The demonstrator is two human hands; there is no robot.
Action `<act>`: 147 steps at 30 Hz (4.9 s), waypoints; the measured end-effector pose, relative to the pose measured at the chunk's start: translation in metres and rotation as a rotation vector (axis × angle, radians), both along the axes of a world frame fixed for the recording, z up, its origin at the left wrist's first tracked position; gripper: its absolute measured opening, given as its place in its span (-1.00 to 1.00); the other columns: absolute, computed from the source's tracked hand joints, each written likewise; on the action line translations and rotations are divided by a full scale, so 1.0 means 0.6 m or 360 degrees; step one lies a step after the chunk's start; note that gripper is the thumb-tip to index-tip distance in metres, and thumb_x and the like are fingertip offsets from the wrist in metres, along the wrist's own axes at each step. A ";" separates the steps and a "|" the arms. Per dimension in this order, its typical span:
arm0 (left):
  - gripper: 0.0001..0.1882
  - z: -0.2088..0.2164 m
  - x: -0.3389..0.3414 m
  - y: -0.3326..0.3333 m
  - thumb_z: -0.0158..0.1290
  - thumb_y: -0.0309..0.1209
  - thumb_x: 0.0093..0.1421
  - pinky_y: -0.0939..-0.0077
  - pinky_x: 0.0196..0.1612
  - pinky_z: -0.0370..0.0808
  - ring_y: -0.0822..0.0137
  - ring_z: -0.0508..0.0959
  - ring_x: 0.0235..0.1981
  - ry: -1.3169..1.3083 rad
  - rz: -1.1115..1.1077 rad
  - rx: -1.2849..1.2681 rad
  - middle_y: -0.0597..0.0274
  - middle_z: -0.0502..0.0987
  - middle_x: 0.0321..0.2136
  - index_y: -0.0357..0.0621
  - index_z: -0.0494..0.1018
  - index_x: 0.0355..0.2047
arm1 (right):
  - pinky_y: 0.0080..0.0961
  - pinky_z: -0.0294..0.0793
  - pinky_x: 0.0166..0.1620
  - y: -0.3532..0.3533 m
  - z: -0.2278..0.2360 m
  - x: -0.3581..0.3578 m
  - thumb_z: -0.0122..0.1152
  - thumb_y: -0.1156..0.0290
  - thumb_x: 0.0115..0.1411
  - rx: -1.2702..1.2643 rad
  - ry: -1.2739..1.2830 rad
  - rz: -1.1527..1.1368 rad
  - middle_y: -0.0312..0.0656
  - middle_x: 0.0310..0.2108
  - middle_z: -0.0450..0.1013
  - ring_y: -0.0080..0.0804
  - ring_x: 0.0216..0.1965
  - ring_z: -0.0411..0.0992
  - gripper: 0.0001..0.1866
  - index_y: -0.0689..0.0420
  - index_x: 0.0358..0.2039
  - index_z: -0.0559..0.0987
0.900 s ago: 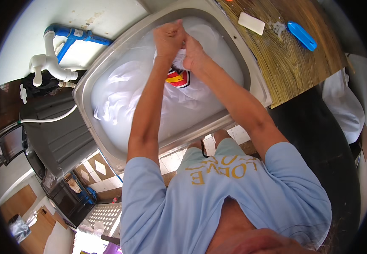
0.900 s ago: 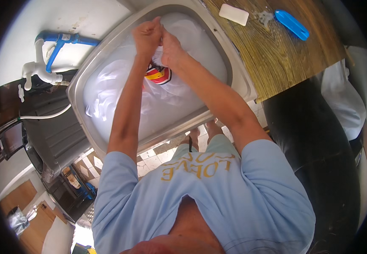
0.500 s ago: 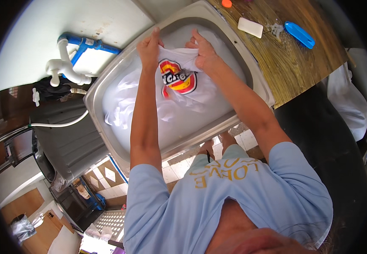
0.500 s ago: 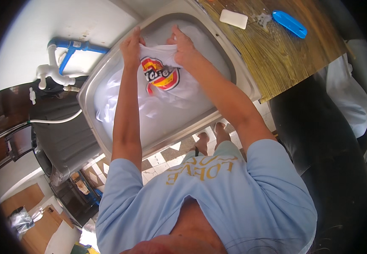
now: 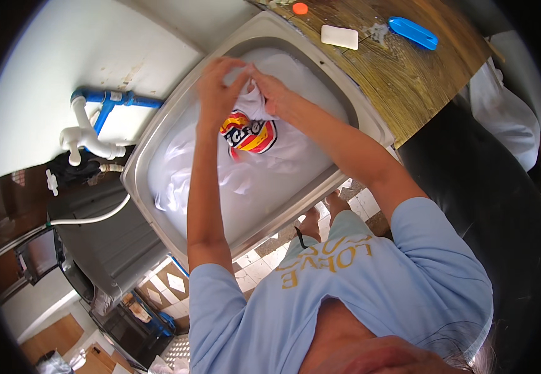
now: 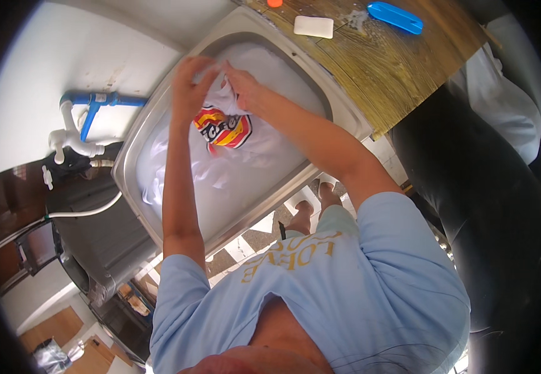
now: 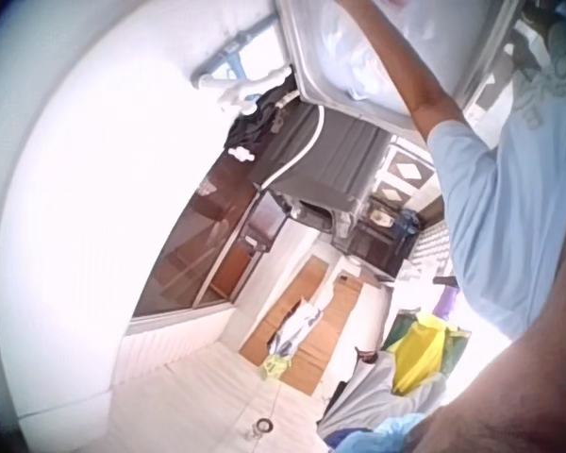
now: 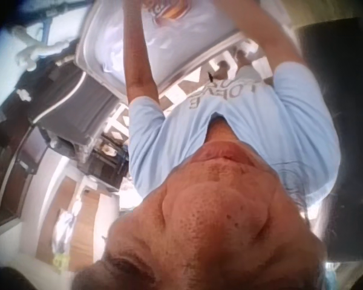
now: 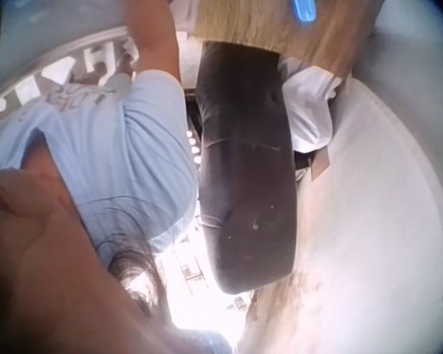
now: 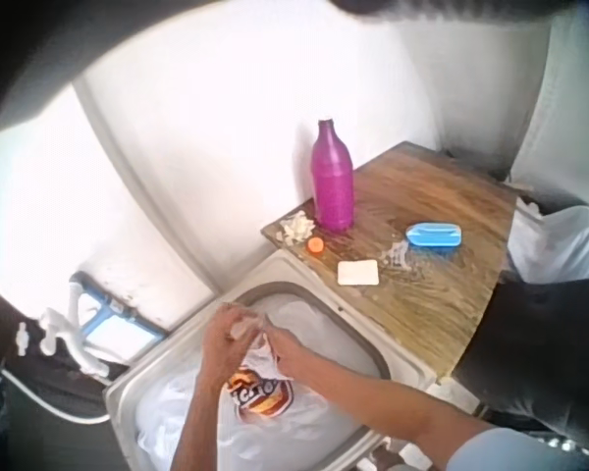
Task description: The person washes a white t-shirt by hand in a sink filled with soapy water, scrubbing the fabric against itself and using a bar of soap. After scrubbing and wringing the shirt, the person moves it into an adjacent washing machine.
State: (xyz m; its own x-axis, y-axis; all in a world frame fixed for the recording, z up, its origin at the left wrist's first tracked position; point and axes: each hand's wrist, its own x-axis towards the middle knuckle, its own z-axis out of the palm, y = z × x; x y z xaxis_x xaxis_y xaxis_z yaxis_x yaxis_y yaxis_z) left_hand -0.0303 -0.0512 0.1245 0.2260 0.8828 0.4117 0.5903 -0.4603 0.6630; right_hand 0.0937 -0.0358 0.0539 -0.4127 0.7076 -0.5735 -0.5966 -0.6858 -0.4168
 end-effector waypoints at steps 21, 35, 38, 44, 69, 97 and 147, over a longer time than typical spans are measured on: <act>-0.88 -0.062 -0.115 -0.154 0.00 -0.49 0.13 0.73 -0.29 0.31 0.60 0.40 -0.42 -0.1405 0.0231 -0.0878 0.42 0.46 -0.47 -0.26 0.46 -0.33 | -0.48 0.46 -0.37 0.020 0.064 0.047 0.25 0.00 0.10 0.0282 0.0162 0.0330 -0.28 -0.55 0.44 -0.47 -0.52 0.41 -0.62 0.07 -0.53 0.47; -0.89 -0.064 -0.098 -0.139 0.07 -0.48 0.19 0.83 -0.42 0.23 0.70 0.29 -0.50 -0.1184 0.0462 -0.0718 0.52 0.39 -0.52 -0.27 0.45 -0.30 | -0.44 0.48 -0.11 0.046 0.037 0.074 0.23 0.35 0.06 0.0420 0.0199 0.0307 -0.24 -0.33 0.53 -0.42 -0.29 0.48 -0.79 0.14 -0.29 0.55; -0.89 -0.077 -0.096 -0.143 0.08 -0.47 0.20 0.81 -0.49 0.17 0.71 0.25 -0.54 -0.1107 0.0469 -0.0614 0.54 0.38 -0.53 -0.25 0.46 -0.30 | -0.46 0.49 -0.16 0.035 0.056 0.066 0.23 0.35 0.07 0.0320 0.0321 0.0292 -0.25 -0.36 0.51 -0.43 -0.34 0.48 -0.80 0.15 -0.31 0.54; -0.90 -0.045 -0.148 -0.151 0.10 -0.51 0.17 0.80 -0.50 0.23 0.69 0.30 -0.56 -0.1329 0.0493 -0.0240 0.48 0.45 -0.50 -0.18 0.47 -0.28 | -0.61 0.41 -0.38 -0.019 0.051 0.021 0.25 0.28 0.08 0.1243 -0.0238 0.0630 -0.36 -0.47 0.44 -0.62 -0.45 0.39 -0.79 0.10 -0.32 0.53; -0.78 -0.270 -0.093 -0.078 -0.02 -0.34 0.16 0.23 -0.27 0.43 0.04 0.53 -0.38 0.0609 0.0940 -0.0059 0.00 0.54 -0.41 -0.22 0.39 -0.24 | -0.20 0.42 -0.34 0.045 -0.091 0.018 0.16 0.32 0.07 0.2089 -0.2482 0.0488 -0.04 -0.46 0.51 -0.13 -0.43 0.49 -0.76 0.21 -0.31 0.50; -0.80 -0.111 0.089 -0.019 0.13 -0.45 0.04 0.39 -0.51 0.29 0.30 0.32 -0.65 -0.0353 0.0618 0.0187 0.14 0.35 -0.73 -0.18 0.40 -0.67 | -0.46 0.46 -0.24 -0.011 -0.057 -0.011 0.03 0.18 0.24 0.0857 0.0260 0.0428 -0.22 -0.42 0.37 -0.43 -0.37 0.41 -0.75 0.12 -0.35 0.45; -0.95 -0.029 -0.234 -0.346 0.10 -0.46 0.08 0.61 -0.38 0.41 0.47 0.46 -0.52 -0.2314 0.1167 0.0184 0.35 0.50 -0.56 -0.15 0.50 -0.50 | -0.78 0.21 -0.43 0.030 0.146 -0.224 0.25 0.23 0.16 0.1687 0.0024 0.1423 -0.54 -0.53 0.34 -0.79 -0.46 0.26 -0.79 0.02 -0.51 0.47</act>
State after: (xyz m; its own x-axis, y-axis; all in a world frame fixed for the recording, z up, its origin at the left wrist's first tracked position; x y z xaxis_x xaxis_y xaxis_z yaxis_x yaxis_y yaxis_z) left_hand -0.1710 -0.2586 0.1072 -0.8197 0.5713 -0.0410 -0.3629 -0.4626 0.8089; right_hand -0.0409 -0.0180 0.1413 -0.9533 0.2927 0.0743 -0.1362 -0.1972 -0.9709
